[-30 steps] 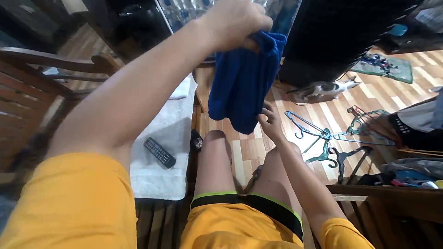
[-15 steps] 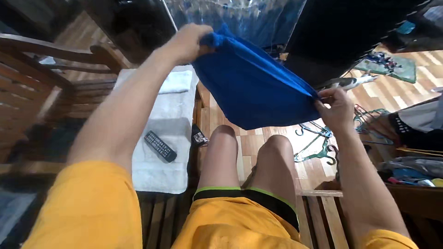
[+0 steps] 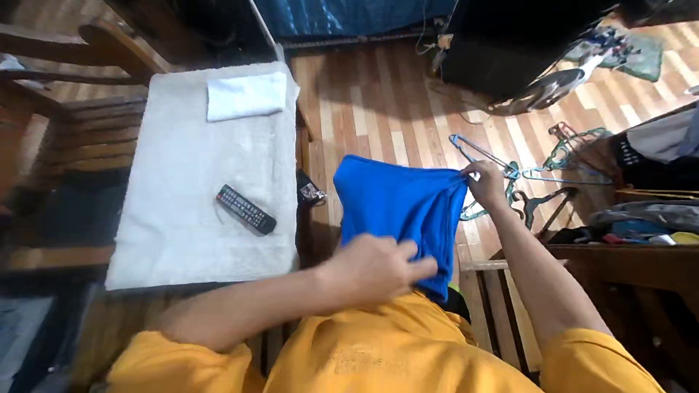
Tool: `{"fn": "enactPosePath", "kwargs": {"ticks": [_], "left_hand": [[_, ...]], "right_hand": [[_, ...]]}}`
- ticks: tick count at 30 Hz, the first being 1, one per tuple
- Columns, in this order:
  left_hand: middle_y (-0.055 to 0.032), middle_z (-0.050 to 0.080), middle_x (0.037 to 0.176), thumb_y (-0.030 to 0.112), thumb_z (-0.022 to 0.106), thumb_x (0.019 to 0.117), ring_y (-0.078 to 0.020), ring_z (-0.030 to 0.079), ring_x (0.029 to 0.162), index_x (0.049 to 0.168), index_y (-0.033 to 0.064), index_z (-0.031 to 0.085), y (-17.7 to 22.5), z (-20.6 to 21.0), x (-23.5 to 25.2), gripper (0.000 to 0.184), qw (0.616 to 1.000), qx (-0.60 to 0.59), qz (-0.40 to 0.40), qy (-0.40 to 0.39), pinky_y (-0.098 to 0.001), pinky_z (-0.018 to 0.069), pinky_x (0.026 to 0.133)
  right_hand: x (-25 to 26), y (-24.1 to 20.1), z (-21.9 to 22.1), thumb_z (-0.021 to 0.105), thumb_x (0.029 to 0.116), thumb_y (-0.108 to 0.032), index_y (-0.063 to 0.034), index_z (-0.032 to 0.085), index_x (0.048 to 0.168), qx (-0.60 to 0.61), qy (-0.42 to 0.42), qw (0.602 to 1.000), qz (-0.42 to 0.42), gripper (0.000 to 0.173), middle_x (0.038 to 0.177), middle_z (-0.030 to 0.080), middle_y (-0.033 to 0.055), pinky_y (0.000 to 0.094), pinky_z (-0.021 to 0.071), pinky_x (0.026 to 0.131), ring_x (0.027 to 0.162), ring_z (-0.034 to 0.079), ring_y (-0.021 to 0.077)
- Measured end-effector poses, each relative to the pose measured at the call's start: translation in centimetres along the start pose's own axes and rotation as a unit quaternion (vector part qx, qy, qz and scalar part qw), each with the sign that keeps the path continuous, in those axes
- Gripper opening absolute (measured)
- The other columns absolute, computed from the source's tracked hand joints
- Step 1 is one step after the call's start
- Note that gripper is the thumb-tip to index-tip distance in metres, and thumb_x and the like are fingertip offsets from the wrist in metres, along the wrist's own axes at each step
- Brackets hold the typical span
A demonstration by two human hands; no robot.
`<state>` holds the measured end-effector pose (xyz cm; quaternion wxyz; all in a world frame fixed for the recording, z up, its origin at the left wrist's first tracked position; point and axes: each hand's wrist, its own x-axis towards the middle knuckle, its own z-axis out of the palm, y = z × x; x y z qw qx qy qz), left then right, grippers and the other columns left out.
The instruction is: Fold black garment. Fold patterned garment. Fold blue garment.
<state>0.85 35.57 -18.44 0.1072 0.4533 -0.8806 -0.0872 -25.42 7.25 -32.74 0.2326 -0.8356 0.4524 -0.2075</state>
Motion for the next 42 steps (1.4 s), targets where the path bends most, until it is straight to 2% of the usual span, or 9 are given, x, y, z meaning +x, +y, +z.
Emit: {"fn": "enactPosePath", "kwargs": {"ticks": [10, 15, 18, 20, 22, 26, 31, 37, 42], "left_hand": [[-0.01, 0.066, 0.093, 0.04, 0.056, 0.1023, -0.0288, 0.067, 0.07, 0.131, 0.0203, 0.062, 3.6, 6.0, -0.5, 0.035, 0.98, -0.144, 0.045, -0.126, -0.0452, 0.0537, 0.054], [-0.0015, 0.071, 0.096, 0.049, 0.058, 0.1017, -0.0184, 0.071, 0.087, 0.121, 0.0213, 0.067, 2.5, 4.0, 0.2, 0.035, 0.952, -0.281, -0.027, -0.115, -0.0453, 0.0597, 0.075], [-0.0156, 0.072, 0.099, 0.012, 0.057, 0.1025, -0.0233, 0.07, 0.09, 0.112, -0.0017, 0.069, -2.3, 2.0, 0.5, 0.021, 0.882, -0.402, -0.244, -0.022, -0.0437, 0.0574, 0.085], [-0.023, 0.067, 0.12, 0.023, 0.052, 0.1071, -0.0322, 0.066, 0.111, 0.127, -0.0047, 0.062, -7.0, 4.9, -0.9, 0.036, 0.826, -0.361, -0.43, 0.047, -0.05, 0.0521, 0.098], [-0.0276, 0.053, 0.144, 0.036, 0.046, 0.1092, -0.0398, 0.052, 0.134, 0.146, -0.0041, 0.05, -11.2, 9.3, -2.8, 0.054, 0.728, -0.409, -0.549, 0.049, -0.0577, 0.0406, 0.112], [-0.0159, 0.058, 0.141, 0.053, 0.046, 0.1059, -0.0274, 0.057, 0.127, 0.146, 0.0075, 0.05, -11.9, 12.2, -1.1, 0.061, 0.501, -0.589, -0.624, 0.115, -0.0486, 0.0483, 0.104], [-0.0187, 0.062, 0.13, 0.036, 0.055, 0.1056, -0.0266, 0.063, 0.117, 0.142, 0.0035, 0.051, -13.7, 10.6, 0.5, 0.049, 0.518, -0.53, -0.616, 0.269, -0.0479, 0.0534, 0.098], [-0.0209, 0.058, 0.136, 0.014, 0.059, 0.1014, -0.027, 0.059, 0.122, 0.144, -0.0007, 0.05, -15.6, 8.4, -0.7, 0.046, 0.498, -0.489, -0.62, 0.358, -0.0443, 0.0505, 0.102], [-0.0257, 0.057, 0.135, 0.006, 0.052, 0.0996, -0.03, 0.059, 0.121, 0.141, -0.0071, 0.045, -14.1, 6.9, 2.2, 0.044, 0.68, -0.358, -0.552, 0.323, -0.0424, 0.05, 0.101]], "right_hand": [[-5.2, -2.5, -1.3, 0.056, 0.0811, 0.017, 0.0048, 0.071, 0.103, -0.029, -0.068, 0.993, -0.087, 0.029, 0.14, 0.056, 0.026, 0.0639, 0.0459, 0.104, 0.127, 0.055, 0.0474], [-13.9, -14.4, -1.4, 0.054, 0.1012, -0.031, -0.0134, 0.07, 0.127, 0.13, -0.282, 0.931, -0.194, 0.035, 0.149, 0.053, 0.0097, 0.0529, 0.033, 0.121, 0.146, 0.04, 0.0298], [-18.9, -16.9, 0.5, 0.034, 0.1089, -0.049, -0.0143, 0.043, 0.156, 0.187, -0.455, 0.847, -0.202, 0.059, 0.165, 0.037, 0.0054, 0.0488, 0.019, 0.128, 0.156, 0.023, 0.0263], [-20.0, -17.2, 0.9, 0.035, 0.1075, -0.053, -0.0109, 0.036, 0.16, 0.219, -0.472, 0.834, -0.186, 0.067, 0.166, 0.033, 0.009, 0.0497, 0.0166, 0.128, 0.157, 0.019, 0.0285], [-20.0, -17.9, 0.5, 0.043, 0.1031, -0.061, -0.0136, 0.043, 0.156, 0.19, -0.427, 0.864, -0.19, 0.071, 0.162, 0.04, 0.0111, 0.049, 0.0249, 0.126, 0.153, 0.029, 0.03], [-19.8, -21.4, 0.0, 0.05, 0.1004, -0.058, -0.0109, 0.063, 0.135, 0.021, -0.362, 0.911, -0.195, 0.06, 0.117, 0.064, 0.014, 0.049, 0.0539, 0.09, 0.109, 0.062, 0.0329], [-19.3, -23.9, 1.2, 0.057, 0.0952, -0.018, -0.0033, 0.062, 0.132, -0.056, -0.328, 0.915, -0.226, 0.04, 0.107, 0.068, 0.0168, 0.047, 0.0597, 0.073, 0.093, 0.071, 0.034], [-18.7, -24.0, 2.0, 0.056, 0.0938, -0.018, -0.0039, 0.06, 0.134, -0.03, -0.349, 0.909, -0.225, 0.043, 0.109, 0.065, 0.0173, 0.0471, 0.0588, 0.071, 0.091, 0.07, 0.0338], [-18.6, -24.3, 1.7, 0.058, 0.0932, -0.018, -0.0044, 0.063, 0.132, -0.025, -0.356, 0.903, -0.241, 0.041, 0.108, 0.067, 0.0159, 0.0475, 0.0589, 0.072, 0.091, 0.07, 0.0332]]}}
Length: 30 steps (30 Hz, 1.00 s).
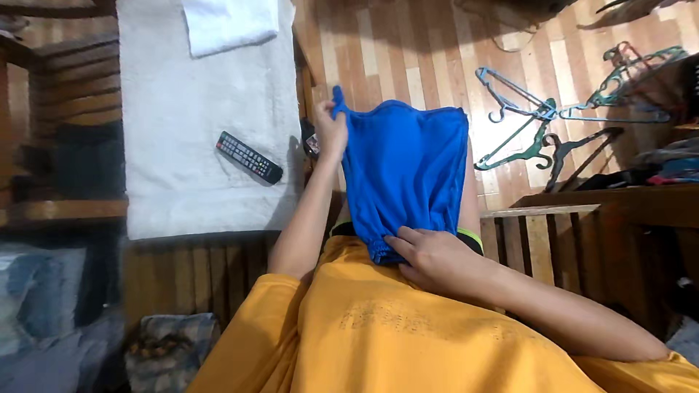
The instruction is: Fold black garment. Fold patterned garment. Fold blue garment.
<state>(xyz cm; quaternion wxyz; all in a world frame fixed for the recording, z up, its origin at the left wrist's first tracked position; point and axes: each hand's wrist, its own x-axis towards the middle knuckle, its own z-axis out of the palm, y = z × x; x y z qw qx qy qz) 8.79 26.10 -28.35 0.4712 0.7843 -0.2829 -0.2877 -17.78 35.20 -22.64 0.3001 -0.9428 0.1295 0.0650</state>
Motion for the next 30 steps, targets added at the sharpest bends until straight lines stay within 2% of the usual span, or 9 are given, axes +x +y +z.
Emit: {"fn": "enactPosePath", "kwargs": {"ticks": [4, 8, 11, 14, 17, 20, 24, 27, 30], "left_hand": [[-0.0249, 0.054, 0.143, 0.012, 0.056, 0.1011, -0.036, 0.06, 0.126, 0.142, -0.0049, 0.045, 2.7, 3.3, -3.8, 0.045, 0.957, 0.182, 0.159, -0.161, -0.0508, 0.0506, 0.104], [-0.0171, 0.02, 0.17, 0.057, 0.056, 0.0994, -0.0371, 0.014, 0.158, 0.163, 0.0077, 0.022, 0.9, 5.6, -5.2, 0.088, 0.898, 0.273, 0.209, -0.276, -0.058, 0.0132, 0.125], [-0.019, 0.02, 0.169, 0.054, 0.047, 0.105, -0.0361, 0.017, 0.157, 0.165, 0.0051, 0.008, 1.7, 4.1, -5.7, 0.086, 0.885, 0.247, 0.22, -0.328, -0.0554, 0.0115, 0.127], [-0.0197, 0.026, 0.167, 0.055, 0.046, 0.1045, -0.038, 0.018, 0.157, 0.163, 0.0041, 0.022, 0.9, 3.9, -8.2, 0.081, 0.828, 0.308, 0.301, -0.358, -0.0586, 0.0121, 0.126], [-0.0202, 0.025, 0.168, 0.054, 0.042, 0.106, -0.041, 0.015, 0.157, 0.157, 0.0114, 0.043, 0.0, 4.1, -9.6, 0.066, 0.763, 0.377, 0.357, -0.386, -0.0592, 0.0105, 0.125], [-0.019, 0.037, 0.163, 0.038, 0.053, 0.1055, -0.0377, 0.031, 0.152, 0.152, 0.0061, 0.049, -0.2, 2.9, -9.3, 0.057, 0.782, 0.276, 0.381, -0.409, -0.0561, 0.0219, 0.124], [-0.0186, 0.067, 0.131, 0.012, 0.039, 0.1096, -0.0198, 0.064, 0.123, 0.134, -0.0071, 0.061, -0.8, -0.5, -8.6, 0.038, 0.884, -0.005, 0.228, -0.409, -0.0363, 0.0469, 0.11], [-0.0106, 0.071, 0.114, 0.032, 0.0, 0.109, -0.0106, 0.068, 0.106, 0.123, -0.0074, 0.061, -0.6, -2.4, -8.1, 0.074, 0.91, -0.151, 0.007, -0.387, -0.0315, 0.0532, 0.098], [-0.0066, 0.069, 0.11, 0.048, 0.002, 0.1089, -0.0101, 0.064, 0.102, 0.127, -0.0018, 0.059, -1.0, -3.0, -8.0, 0.078, 0.925, -0.178, -0.106, -0.319, -0.0337, 0.0528, 0.093]], "right_hand": [[-0.3, 0.3, -0.1, 0.06, 0.0917, -0.017, -0.0047, 0.062, 0.133, 0.003, -0.007, 1.0, -0.011, 0.043, 0.108, 0.067, 0.016, 0.0478, 0.0588, 0.072, 0.092, 0.07, 0.0336], [-0.9, 0.5, -1.4, 0.063, 0.0879, -0.01, -0.005, 0.058, 0.139, 0.065, -0.044, 0.997, -0.001, 0.052, 0.115, 0.066, 0.0181, 0.0502, 0.056, 0.088, 0.104, 0.067, 0.0353], [-2.8, 1.3, -3.0, 0.065, 0.0845, -0.014, -0.0057, 0.064, 0.131, 0.124, 0.01, 0.992, -0.007, 0.048, 0.109, 0.07, 0.0136, 0.0473, 0.0572, 0.087, 0.1, 0.069, 0.0285], [-5.0, 1.8, -4.6, 0.062, 0.0856, -0.021, -0.01, 0.068, 0.12, 0.152, 0.054, 0.987, -0.027, 0.037, 0.1, 0.072, 0.005, 0.0356, 0.0579, 0.076, 0.089, 0.069, 0.0156], [-5.7, 2.0, -5.7, 0.061, 0.0879, -0.021, -0.0108, 0.068, 0.122, 0.174, 0.015, 0.984, -0.035, 0.037, 0.104, 0.072, 0.0046, 0.0344, 0.0576, 0.079, 0.093, 0.068, 0.014], [-4.9, 2.7, -6.8, 0.061, 0.0882, -0.02, -0.0102, 0.069, 0.119, 0.225, -0.006, 0.974, -0.039, 0.034, 0.101, 0.072, 0.0036, 0.0301, 0.0568, 0.077, 0.089, 0.067, 0.0093], [-1.7, 5.6, -11.2, 0.065, 0.0829, -0.014, -0.0086, 0.074, 0.104, 0.237, 0.012, 0.969, -0.068, 0.023, 0.082, 0.07, -0.0046, 0.0163, 0.0526, 0.061, 0.07, 0.061, -0.0042], [3.0, 10.0, -15.1, 0.061, 0.0801, -0.002, -0.0007, 0.072, 0.103, 0.258, -0.018, 0.964, -0.067, 0.026, 0.087, 0.072, 0.0008, 0.0231, 0.055, 0.068, 0.075, 0.064, 0.0009], [8.1, 14.5, -17.0, 0.053, 0.0857, 0.005, -0.0003, 0.068, 0.105, 0.323, -0.04, 0.945, 0.041, 0.026, 0.086, 0.069, 0.0001, 0.0215, 0.0544, 0.069, 0.073, 0.063, 0.0013]]}}
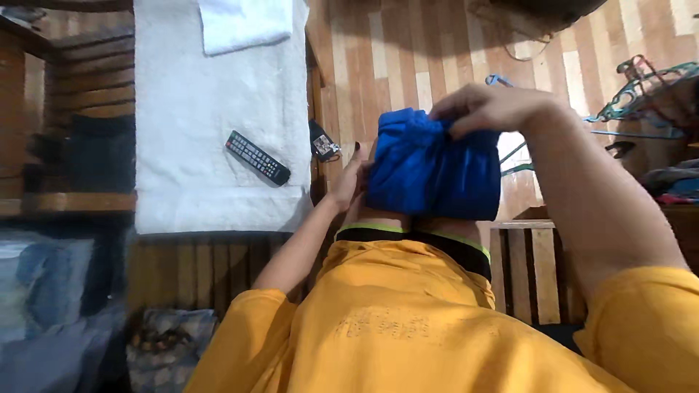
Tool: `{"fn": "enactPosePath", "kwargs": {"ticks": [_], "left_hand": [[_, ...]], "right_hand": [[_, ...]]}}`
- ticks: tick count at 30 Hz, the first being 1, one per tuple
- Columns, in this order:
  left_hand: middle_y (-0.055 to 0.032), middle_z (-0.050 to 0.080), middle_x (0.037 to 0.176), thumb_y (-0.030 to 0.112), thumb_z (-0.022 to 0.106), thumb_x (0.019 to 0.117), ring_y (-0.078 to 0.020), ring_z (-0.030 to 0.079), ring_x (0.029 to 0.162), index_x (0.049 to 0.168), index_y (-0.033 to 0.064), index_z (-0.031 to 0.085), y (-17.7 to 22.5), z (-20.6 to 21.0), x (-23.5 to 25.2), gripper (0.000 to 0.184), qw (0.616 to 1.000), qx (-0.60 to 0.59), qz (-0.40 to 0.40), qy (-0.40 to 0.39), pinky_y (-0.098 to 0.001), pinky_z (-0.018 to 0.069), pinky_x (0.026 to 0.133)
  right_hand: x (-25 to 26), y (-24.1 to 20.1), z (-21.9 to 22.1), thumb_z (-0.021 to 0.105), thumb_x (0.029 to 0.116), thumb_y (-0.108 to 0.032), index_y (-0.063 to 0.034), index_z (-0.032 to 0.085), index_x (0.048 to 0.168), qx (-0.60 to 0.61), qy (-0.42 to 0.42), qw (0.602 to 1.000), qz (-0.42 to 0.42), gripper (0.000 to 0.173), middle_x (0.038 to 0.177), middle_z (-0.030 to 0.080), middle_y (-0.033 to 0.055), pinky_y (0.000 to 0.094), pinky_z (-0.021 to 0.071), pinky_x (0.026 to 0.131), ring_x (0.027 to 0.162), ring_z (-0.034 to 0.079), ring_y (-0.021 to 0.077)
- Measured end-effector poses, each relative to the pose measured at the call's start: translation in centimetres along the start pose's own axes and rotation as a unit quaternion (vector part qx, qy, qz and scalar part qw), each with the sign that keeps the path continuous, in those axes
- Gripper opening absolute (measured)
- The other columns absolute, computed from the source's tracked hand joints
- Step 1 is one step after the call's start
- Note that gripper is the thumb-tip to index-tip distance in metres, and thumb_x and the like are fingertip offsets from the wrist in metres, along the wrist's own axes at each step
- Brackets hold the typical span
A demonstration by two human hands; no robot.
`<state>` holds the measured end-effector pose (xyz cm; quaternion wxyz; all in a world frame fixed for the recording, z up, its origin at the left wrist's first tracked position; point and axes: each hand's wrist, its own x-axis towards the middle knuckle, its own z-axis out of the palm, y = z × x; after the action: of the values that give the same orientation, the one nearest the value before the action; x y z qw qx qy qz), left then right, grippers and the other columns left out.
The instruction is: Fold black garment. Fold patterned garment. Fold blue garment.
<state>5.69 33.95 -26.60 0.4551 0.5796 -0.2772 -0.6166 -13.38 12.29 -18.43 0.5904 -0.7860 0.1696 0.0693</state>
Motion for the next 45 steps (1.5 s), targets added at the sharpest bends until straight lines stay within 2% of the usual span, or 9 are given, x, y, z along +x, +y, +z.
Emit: {"fn": "enactPosePath", "kwargs": {"ticks": [5, 9, 14, 19, 24, 28, 33, 40, 45], "left_hand": [[-0.0094, 0.071, 0.097, 0.02, 0.061, 0.1024, -0.0116, 0.067, 0.09, 0.111, -0.0045, 0.067, -0.7, 0.8, -0.1, 0.026, 0.992, 0.081, 0.044, 0.092, -0.0354, 0.0559, 0.087], [-0.0121, 0.073, 0.101, 0.023, 0.064, 0.1019, -0.0164, 0.07, 0.092, 0.116, -0.0009, 0.068, -1.1, 0.8, -0.5, 0.028, 0.97, 0.181, 0.047, 0.155, -0.0409, 0.0564, 0.089], [-0.0071, 0.071, 0.119, 0.034, 0.062, 0.1028, -0.0158, 0.069, 0.104, 0.132, 0.0106, 0.064, -4.2, -3.5, 0.6, 0.037, 0.961, 0.237, 0.102, 0.099, -0.042, 0.0573, 0.093], [-0.0055, 0.072, 0.109, 0.023, 0.049, 0.1055, -0.0164, 0.071, 0.091, 0.137, 0.0065, 0.056, -4.7, -5.5, 3.1, 0.037, 0.982, 0.146, 0.093, 0.077, -0.0368, 0.0613, 0.081], [-0.0002, 0.065, 0.096, 0.021, 0.055, 0.104, -0.0081, 0.063, 0.074, 0.126, 0.0048, 0.061, -3.6, -5.6, 6.7, 0.028, 0.964, 0.225, 0.105, 0.096, -0.0246, 0.0553, 0.063], [0.0013, 0.063, 0.087, 0.017, 0.059, 0.1019, -0.0063, 0.061, 0.067, 0.116, 0.0049, 0.064, -2.3, -5.1, 9.3, 0.019, 0.954, 0.265, 0.102, 0.095, -0.0223, 0.0535, 0.058], [0.002, 0.061, 0.078, 0.018, 0.06, 0.1017, -0.0055, 0.058, 0.06, 0.11, 0.0052, 0.065, -1.5, -3.2, 10.8, 0.016, 0.942, 0.305, 0.101, 0.097, -0.0219, 0.051, 0.053], [0.0029, 0.059, 0.076, 0.019, 0.062, 0.1002, -0.0046, 0.056, 0.057, 0.109, 0.0053, 0.065, -2.4, -2.8, 11.1, 0.017, 0.928, 0.327, 0.126, 0.128, -0.0217, 0.0499, 0.051], [0.0019, 0.057, 0.074, 0.021, 0.062, 0.1006, -0.0051, 0.054, 0.057, 0.11, 0.0034, 0.064, -2.6, -3.4, 10.4, 0.02, 0.916, 0.345, 0.132, 0.155, -0.0236, 0.0492, 0.052]], "right_hand": [[5.3, 4.7, -1.5, 0.054, 0.0902, 0.009, 0.0035, 0.059, 0.127, -0.041, 0.05, 0.996, 0.063, 0.038, 0.117, 0.065, 0.0189, 0.0403, 0.0522, 0.09, 0.102, 0.063, 0.0217], [5.8, 6.6, -0.5, 0.077, 0.091, -0.027, -0.0131, 0.021, 0.163, -0.099, 0.021, 0.99, 0.097, 0.092, 0.148, 0.048, 0.0276, 0.0599, 0.0458, 0.105, 0.129, 0.054, 0.0426], [3.8, 6.1, 0.4, 0.075, 0.0919, -0.042, 0.0007, 0.066, 0.121, -0.165, 0.085, 0.973, 0.136, 0.053, 0.106, 0.069, 0.0214, 0.06, 0.0509, 0.091, 0.101, 0.067, 0.0358], [-8.7, 5.2, 2.3, 0.066, 0.0987, -0.027, -0.0026, 0.066, 0.104, 0.068, 0.294, 0.953, 0.021, 0.024, 0.086, 0.066, 0.0007, 0.0247, 0.0553, 0.073, 0.077, 0.063, 0.0027], [-22.0, 7.9, 11.0, 0.056, 0.0966, -0.016, -0.0146, 0.05, 0.139, 0.398, 0.51, 0.761, 0.05, 0.043, 0.112, 0.072, -0.0063, 0.0269, 0.0609, 0.086, 0.098, 0.07, 0.0041], [-25.7, 9.3, 15.5, 0.052, 0.1025, -0.025, -0.0187, 0.057, 0.127, 0.512, 0.715, 0.459, 0.127, 0.026, 0.103, 0.071, -0.0018, 0.0314, 0.0612, 0.079, 0.092, 0.07, 0.0091], [-26.2, 13.7, 16.3, 0.046, 0.1084, -0.024, -0.0108, 0.045, 0.13, 0.418, 0.901, 0.117, -0.009, 0.025, 0.113, 0.062, 0.0077, 0.0429, 0.0575, 0.089, 0.105, 0.065, 0.0195], [-23.1, 25.5, 18.4, 0.045, 0.1093, -0.024, -0.0118, 0.022, 0.156, 0.54, 0.841, -0.006, 0.014, 0.053, 0.154, 0.039, 0.0156, 0.0452, 0.0489, 0.108, 0.138, 0.048, 0.0297], [-23.3, 26.7, 17.8, 0.046, 0.1079, -0.016, -0.0072, 0.033, 0.149, 0.546, 0.837, -0.036, -0.013, 0.044, 0.146, 0.044, 0.0159, 0.0454, 0.0488, 0.107, 0.134, 0.05, 0.0285]]}}
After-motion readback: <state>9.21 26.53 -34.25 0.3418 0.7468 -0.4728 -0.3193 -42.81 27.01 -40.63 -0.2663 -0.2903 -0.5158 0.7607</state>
